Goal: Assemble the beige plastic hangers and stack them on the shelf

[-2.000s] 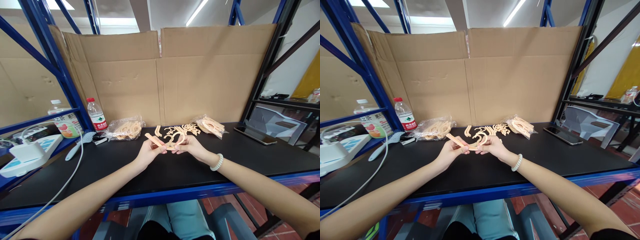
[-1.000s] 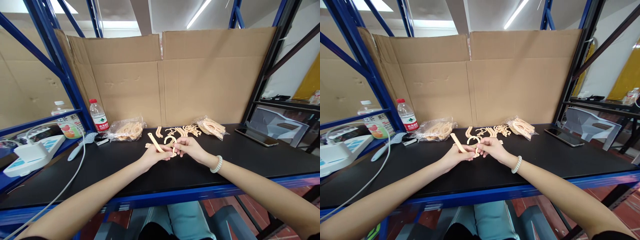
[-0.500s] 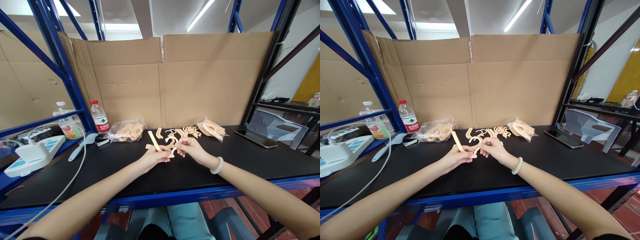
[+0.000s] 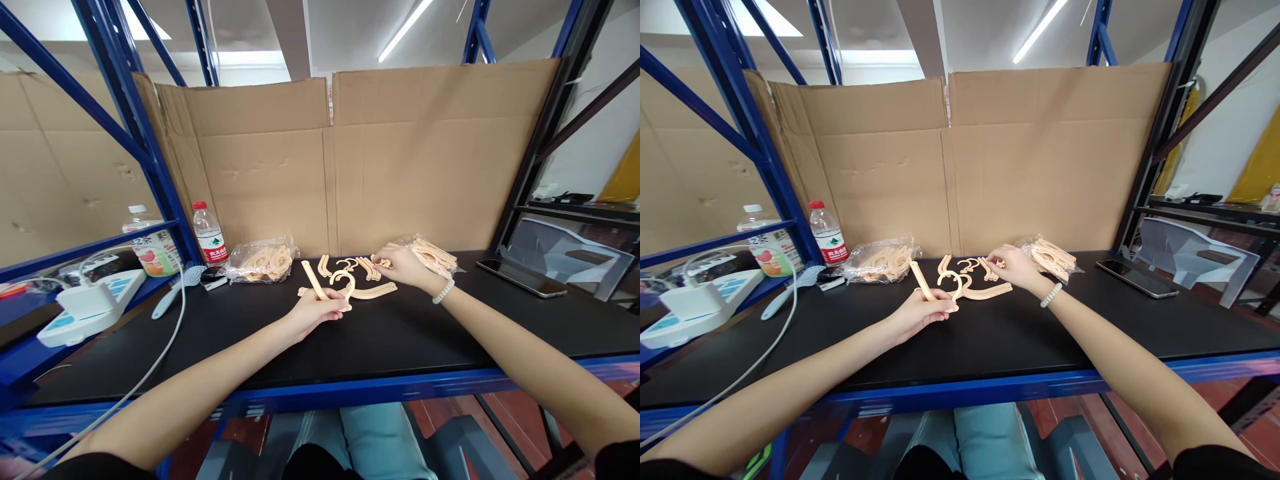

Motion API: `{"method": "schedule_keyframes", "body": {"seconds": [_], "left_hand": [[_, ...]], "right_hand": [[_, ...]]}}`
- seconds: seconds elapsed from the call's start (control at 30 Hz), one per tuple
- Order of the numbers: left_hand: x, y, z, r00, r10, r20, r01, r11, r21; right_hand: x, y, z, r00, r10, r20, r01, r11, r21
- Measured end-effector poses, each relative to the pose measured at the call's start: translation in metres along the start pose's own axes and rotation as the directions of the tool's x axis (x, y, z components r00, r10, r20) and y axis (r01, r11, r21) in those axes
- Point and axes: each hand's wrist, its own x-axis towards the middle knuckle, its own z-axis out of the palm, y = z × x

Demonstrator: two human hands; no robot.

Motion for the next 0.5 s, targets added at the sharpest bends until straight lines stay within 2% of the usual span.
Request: {"method": "schedule_keyframes", "body": {"seconds": [0.07, 0.13, 0.2, 0.37, 0.5], "left_hand": [[0.0, 0.0, 0.0, 1.0, -0.001, -0.017, 0.001, 1.0, -0.011], [0.0, 0.0, 0.0, 0.999, 0.001, -0.038, -0.002, 1.0, -0.027], [0.001, -0.001, -0.001, 0.999, 0.004, -0.053, -0.006, 0.999, -0.044], [0.002, -0.002, 0.0, 0.999, 0.021, -0.029, -0.022, 0.998, -0.051], [0.0, 0.001, 0.001, 0.999, 0.015, -0.029, -0.017, 0.997, -0.081]], "right_hand": [[0.007, 0.015, -0.001, 0.982, -0.111, 0.154, 0.14, 0.971, -0.194], [0.012, 0.028, 0.004, 0.949, -0.131, 0.288, 0.208, 0.945, -0.253], [0.016, 0.038, 0.013, 0.924, -0.129, 0.359, 0.24, 0.928, -0.284], [0.018, 0.049, 0.03, 0.895, -0.161, 0.415, 0.309, 0.896, -0.32], [0.016, 0.045, 0.029, 0.928, -0.165, 0.335, 0.259, 0.93, -0.26]]}}
